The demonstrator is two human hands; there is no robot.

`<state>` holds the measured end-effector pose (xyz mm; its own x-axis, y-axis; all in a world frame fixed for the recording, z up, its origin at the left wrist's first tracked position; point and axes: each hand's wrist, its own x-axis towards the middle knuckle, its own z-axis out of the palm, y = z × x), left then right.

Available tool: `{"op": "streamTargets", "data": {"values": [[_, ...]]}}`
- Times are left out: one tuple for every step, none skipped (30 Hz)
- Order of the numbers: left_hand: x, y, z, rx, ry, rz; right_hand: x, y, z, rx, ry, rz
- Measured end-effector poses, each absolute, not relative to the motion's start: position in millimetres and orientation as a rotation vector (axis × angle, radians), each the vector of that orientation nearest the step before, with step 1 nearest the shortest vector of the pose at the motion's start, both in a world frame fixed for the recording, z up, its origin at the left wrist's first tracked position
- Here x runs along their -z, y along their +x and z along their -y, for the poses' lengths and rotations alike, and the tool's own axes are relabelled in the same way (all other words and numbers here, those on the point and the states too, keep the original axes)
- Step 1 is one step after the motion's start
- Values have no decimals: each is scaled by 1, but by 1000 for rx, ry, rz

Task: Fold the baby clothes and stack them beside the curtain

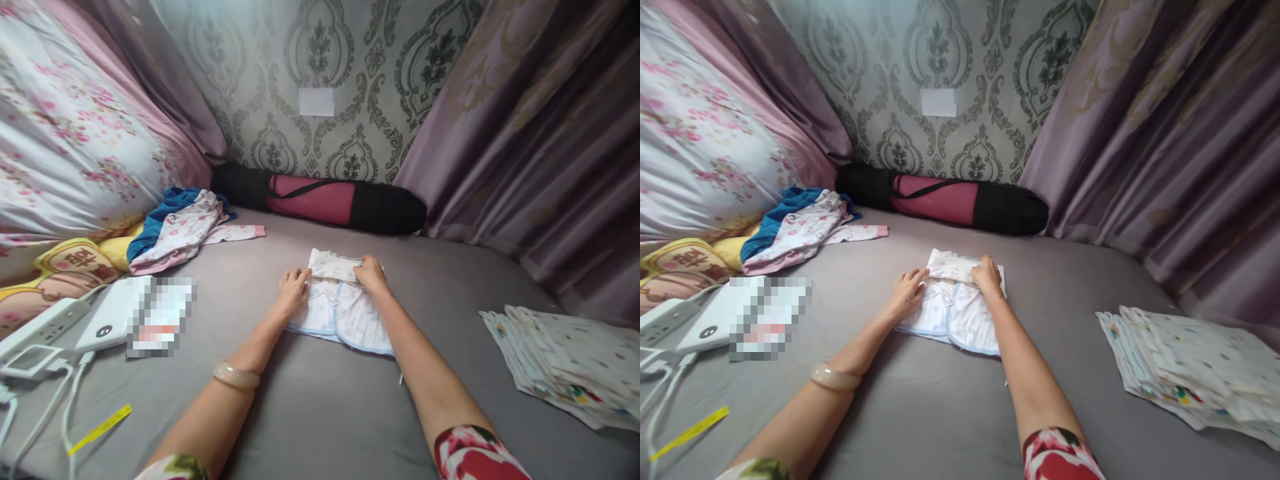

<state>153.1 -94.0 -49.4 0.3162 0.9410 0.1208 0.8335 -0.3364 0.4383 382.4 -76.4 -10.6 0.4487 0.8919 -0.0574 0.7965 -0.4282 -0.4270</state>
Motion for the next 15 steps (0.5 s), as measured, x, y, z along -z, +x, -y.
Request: {"op": "streamTargets", "data": {"values": [[49,153,95,-516,2295,-1598,9,379,79,-379,-2382,1443],[49,153,95,-517,2300,-1596,8,375,81,-356,-2400,1453],[49,152,95,-518,2304,-1594,6,371,83,-316,-2417,1470],[49,152,95,-521,2307,-1595,5,367,85,-254,-2426,1496],[50,151,94,-522,2311,-1596,3,363,87,-176,-2421,1535],[50,151,94,-524,2318,-1592,2,359,89,-99,-2393,1597],[51,150,94,-526,2328,-1586,2,354,90,-36,-2339,1685],[53,149,93,-528,2344,-1576,2,350,91,-3,-2264,1797],[54,149,92,-530,2364,-1563,3,347,92,-5,-2182,1920],[55,149,92,-531,2390,-1548,5,344,92,-37,-2103,2038],[57,148,91,-532,2416,-1535,8,341,93,-83,-2039,2136],[58,148,91,-531,2441,-1527,11,340,93,-129,-1997,2203],[59,148,90,-530,2462,-1521,14,339,93,-174,-1980,2240],[59,148,90,-523,2480,-1518,17,338,94,-214,-1982,2253],[59,148,90,-511,2492,-1521,20,339,94,-245,-1995,2252]]}}
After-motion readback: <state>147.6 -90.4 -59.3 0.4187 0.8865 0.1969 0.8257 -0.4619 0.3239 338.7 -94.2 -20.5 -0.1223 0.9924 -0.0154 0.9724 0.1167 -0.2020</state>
